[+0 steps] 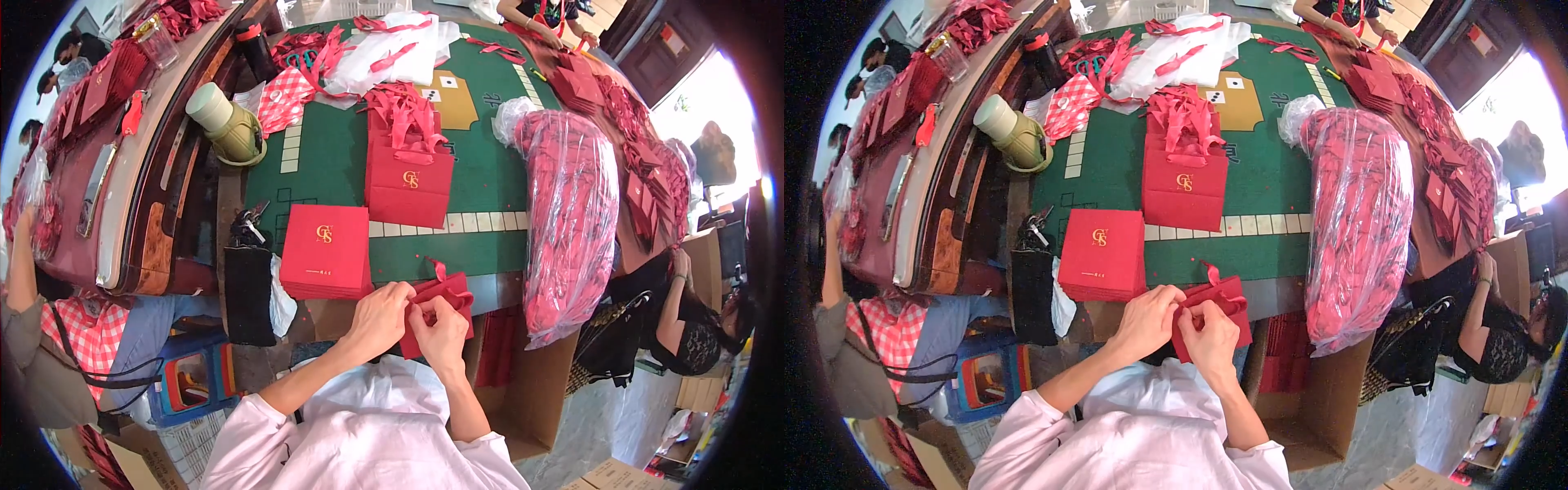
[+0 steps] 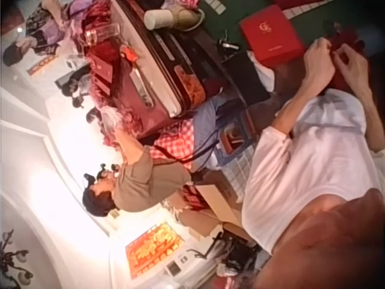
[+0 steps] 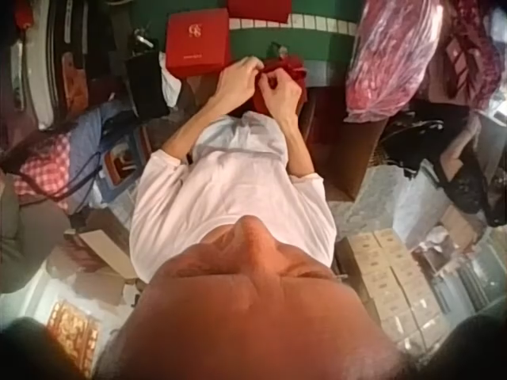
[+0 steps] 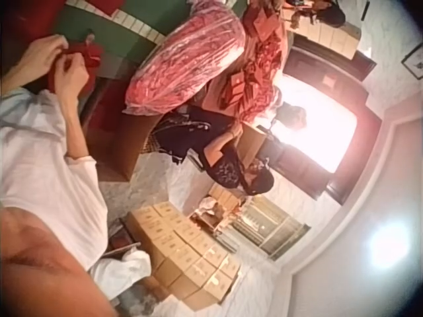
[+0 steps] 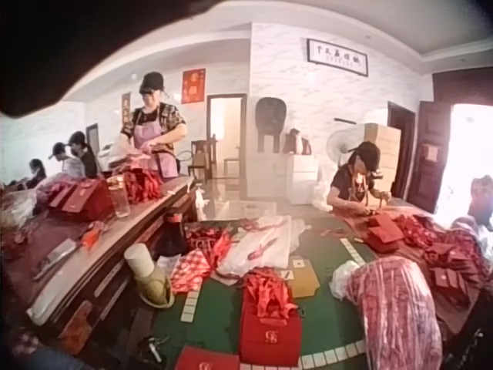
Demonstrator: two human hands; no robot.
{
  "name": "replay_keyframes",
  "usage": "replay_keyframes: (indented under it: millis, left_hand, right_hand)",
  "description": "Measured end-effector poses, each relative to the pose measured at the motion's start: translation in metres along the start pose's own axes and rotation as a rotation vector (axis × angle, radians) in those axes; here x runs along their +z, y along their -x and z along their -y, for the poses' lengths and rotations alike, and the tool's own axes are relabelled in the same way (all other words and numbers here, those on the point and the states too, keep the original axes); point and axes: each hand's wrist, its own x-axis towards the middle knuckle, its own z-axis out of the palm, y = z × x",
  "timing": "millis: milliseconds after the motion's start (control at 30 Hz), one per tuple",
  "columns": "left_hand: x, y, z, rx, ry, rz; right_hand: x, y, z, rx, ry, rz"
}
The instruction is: The person attaches ribbon handles to small gift bags by hand, opens a plastic bag of ribbons to retrieve additional ribbons, and attaches ribbon handles to more bags.
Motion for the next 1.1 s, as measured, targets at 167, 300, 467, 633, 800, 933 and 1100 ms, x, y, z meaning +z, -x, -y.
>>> replay_keyframes:
  millis: [167, 300, 467, 633, 800, 933, 1100]
  left_hand:
    - [-0.002, 0.004, -0.006, 0.009, -0.003, -0.025]
    - [-0.003, 0.004, -0.001, 0.047, 0.04, 0.009]
    - [0.001, 0.003, 0.001, 0.05, 0.046, 0.026]
    - [-0.004, 0.0, 0.001, 0.034, 0.137, 0.062]
    - [0.002, 0.004, 0.003, 0.116, 0.089, 0.058]
    - [0.013, 0.011, 0.007, 0.265, 0.038, -0.057]
    - [0.014, 0.015, 0.01, 0.429, -0.062, -0.136]
  right_hand:
    - [-0.001, 0.002, 0.003, 0.138, -0.184, 0.041]
    - [0.002, 0.004, 0.0, -0.075, -0.046, 0.023]
    - [-0.004, 0.005, -0.002, -0.098, 0.059, 0.076]
    - [-0.033, -0.001, 0.015, -0.147, 0.021, 0.151]
    - [-0.045, -0.026, 0.006, -0.204, 0.057, 0.19]
    - [-0.043, -0.042, -0.015, -0.144, 0.032, 0.509]
    - [-0.042, -0.053, -0.016, -0.027, -0.075, 0.611]
